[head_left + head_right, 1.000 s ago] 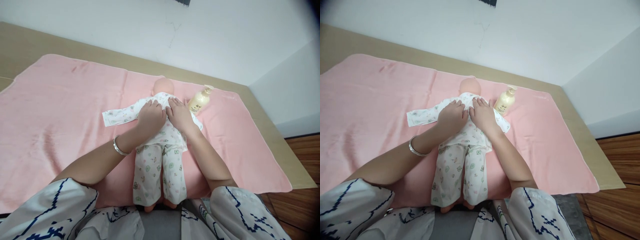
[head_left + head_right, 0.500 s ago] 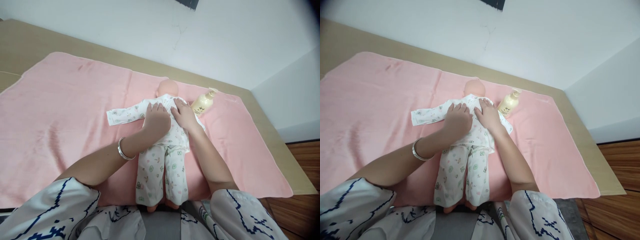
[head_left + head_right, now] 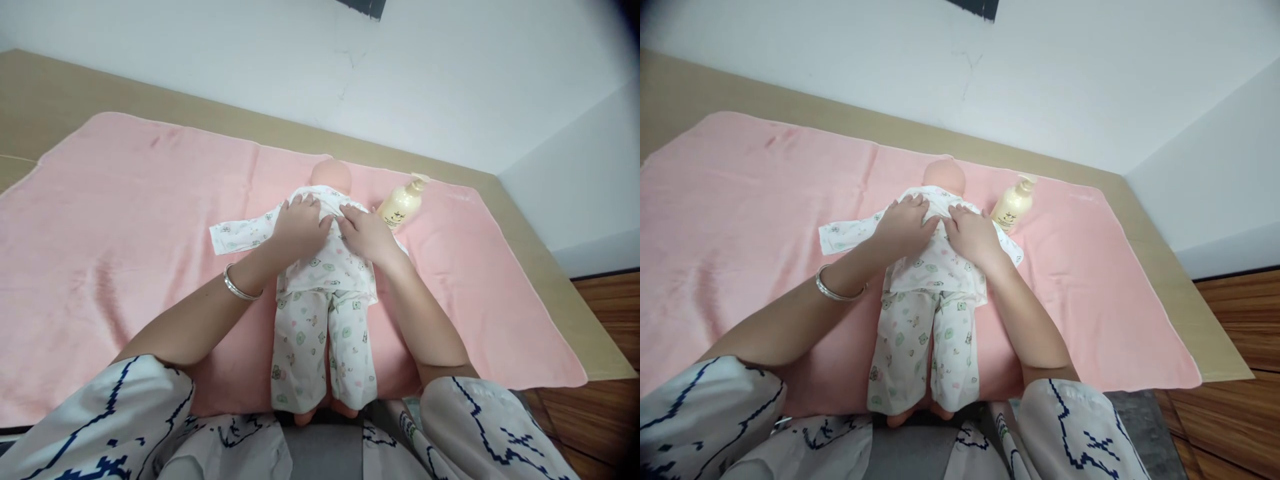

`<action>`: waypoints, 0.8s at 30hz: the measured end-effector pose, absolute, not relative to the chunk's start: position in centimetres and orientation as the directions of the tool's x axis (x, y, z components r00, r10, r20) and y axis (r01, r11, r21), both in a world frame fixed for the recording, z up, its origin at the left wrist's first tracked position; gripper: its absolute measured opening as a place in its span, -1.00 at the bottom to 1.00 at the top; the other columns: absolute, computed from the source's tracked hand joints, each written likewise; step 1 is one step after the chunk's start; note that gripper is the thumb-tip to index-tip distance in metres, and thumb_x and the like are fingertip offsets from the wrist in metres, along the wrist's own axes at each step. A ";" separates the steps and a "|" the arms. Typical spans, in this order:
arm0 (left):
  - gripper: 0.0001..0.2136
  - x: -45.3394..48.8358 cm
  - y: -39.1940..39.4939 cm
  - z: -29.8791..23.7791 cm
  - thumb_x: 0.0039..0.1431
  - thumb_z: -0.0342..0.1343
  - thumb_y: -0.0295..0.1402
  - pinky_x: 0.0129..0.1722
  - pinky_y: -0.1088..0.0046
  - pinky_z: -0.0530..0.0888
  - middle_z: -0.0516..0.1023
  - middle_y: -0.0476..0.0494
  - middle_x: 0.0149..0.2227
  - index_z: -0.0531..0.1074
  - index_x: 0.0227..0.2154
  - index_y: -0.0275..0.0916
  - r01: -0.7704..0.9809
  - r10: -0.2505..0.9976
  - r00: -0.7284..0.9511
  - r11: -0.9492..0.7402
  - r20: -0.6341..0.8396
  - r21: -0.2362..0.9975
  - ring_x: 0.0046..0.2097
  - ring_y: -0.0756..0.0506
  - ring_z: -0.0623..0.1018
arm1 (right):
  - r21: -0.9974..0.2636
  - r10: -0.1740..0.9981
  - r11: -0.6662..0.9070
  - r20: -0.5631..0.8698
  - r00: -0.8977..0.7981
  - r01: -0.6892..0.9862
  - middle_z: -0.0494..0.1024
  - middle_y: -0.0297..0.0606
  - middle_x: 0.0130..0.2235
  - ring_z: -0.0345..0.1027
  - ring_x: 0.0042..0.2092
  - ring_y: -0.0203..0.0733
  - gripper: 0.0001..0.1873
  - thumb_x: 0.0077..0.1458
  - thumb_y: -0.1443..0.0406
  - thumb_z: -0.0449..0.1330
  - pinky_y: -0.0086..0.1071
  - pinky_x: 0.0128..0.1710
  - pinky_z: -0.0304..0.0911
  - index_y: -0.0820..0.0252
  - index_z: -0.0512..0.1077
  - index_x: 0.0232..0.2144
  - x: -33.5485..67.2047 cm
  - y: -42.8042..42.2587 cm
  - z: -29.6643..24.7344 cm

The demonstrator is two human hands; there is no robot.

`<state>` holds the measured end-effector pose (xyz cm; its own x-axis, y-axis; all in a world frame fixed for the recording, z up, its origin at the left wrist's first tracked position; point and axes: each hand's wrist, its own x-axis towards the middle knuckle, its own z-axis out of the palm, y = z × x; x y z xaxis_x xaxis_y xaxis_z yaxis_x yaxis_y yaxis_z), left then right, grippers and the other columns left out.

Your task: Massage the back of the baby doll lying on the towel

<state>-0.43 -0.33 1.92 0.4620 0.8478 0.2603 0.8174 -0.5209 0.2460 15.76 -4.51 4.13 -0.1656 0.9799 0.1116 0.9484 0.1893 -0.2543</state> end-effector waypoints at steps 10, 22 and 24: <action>-0.66 0.4 -1.9 1.2 0.34 -0.14 -0.49 0.26 0.10 0.38 0.57 -0.47 0.01 0.55 -0.12 -0.48 0.730 0.728 0.559 -0.659 0.397 0.181 0.16 -0.31 0.50 | -0.274 0.961 0.219 0.225 -0.159 0.937 0.57 0.02 0.07 0.38 0.13 0.08 -0.65 0.32 0.26 -0.10 -0.07 0.15 0.21 0.22 0.44 -0.08 16.0 -3.4 2.8; -0.57 0.1 -0.7 0.8 0.39 -0.15 -0.39 0.34 0.06 0.27 0.44 -0.59 0.19 0.40 0.12 -0.61 0.791 0.817 0.461 -0.555 0.346 0.257 0.30 -0.37 0.39 | -0.165 0.970 0.159 0.208 -0.123 0.974 0.36 0.14 0.31 0.17 0.38 0.12 -0.44 0.39 0.21 -0.13 -0.02 0.36 0.05 0.46 0.29 0.26 14.9 -3.6 1.9; -0.58 0.4 -2.0 0.8 0.39 -0.15 -0.40 0.31 0.03 0.31 0.45 -0.59 0.20 0.40 0.13 -0.59 0.793 0.805 0.470 -0.565 0.362 0.226 0.29 -0.38 0.40 | -0.241 0.981 0.156 0.152 -0.122 0.958 0.18 0.12 0.41 -0.03 0.46 0.10 -0.37 0.38 0.18 -0.11 0.01 0.42 -0.07 0.49 0.14 0.35 15.9 -2.7 1.6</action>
